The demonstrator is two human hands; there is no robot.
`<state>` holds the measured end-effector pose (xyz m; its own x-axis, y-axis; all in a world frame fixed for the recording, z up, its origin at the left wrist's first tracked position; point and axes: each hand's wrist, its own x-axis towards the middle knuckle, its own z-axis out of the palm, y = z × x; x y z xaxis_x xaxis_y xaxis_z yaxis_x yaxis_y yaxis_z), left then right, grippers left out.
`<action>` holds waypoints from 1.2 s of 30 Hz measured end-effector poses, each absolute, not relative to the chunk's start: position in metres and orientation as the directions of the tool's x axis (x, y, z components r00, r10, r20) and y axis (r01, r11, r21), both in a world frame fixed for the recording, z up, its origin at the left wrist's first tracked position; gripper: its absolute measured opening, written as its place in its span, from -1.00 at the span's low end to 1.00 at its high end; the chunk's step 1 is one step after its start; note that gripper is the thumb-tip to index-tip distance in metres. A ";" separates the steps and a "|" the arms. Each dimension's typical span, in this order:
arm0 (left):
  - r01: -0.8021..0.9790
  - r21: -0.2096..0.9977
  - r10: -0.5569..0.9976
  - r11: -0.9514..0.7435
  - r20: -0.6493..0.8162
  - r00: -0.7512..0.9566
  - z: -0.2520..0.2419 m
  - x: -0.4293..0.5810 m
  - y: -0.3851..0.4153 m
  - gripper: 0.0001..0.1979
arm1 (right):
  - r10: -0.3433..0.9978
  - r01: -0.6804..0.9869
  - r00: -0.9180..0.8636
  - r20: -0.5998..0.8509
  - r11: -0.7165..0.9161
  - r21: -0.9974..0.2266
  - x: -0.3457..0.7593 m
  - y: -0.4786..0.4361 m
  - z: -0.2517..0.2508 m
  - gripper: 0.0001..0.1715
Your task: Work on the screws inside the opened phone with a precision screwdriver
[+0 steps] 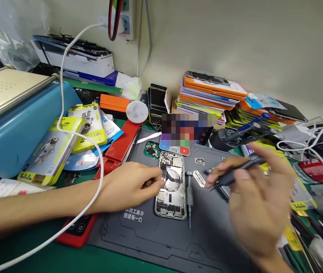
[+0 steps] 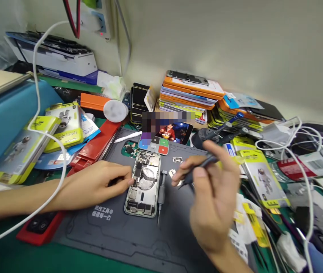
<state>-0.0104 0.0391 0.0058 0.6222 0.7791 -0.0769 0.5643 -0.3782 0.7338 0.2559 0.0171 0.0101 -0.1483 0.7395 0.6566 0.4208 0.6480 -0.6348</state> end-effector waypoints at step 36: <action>0.576 0.741 0.760 -0.347 -0.137 0.635 0.004 -0.011 0.035 -0.83 | 0.676 0.555 -0.369 0.638 0.711 -0.432 0.254 0.011 -0.023 -0.37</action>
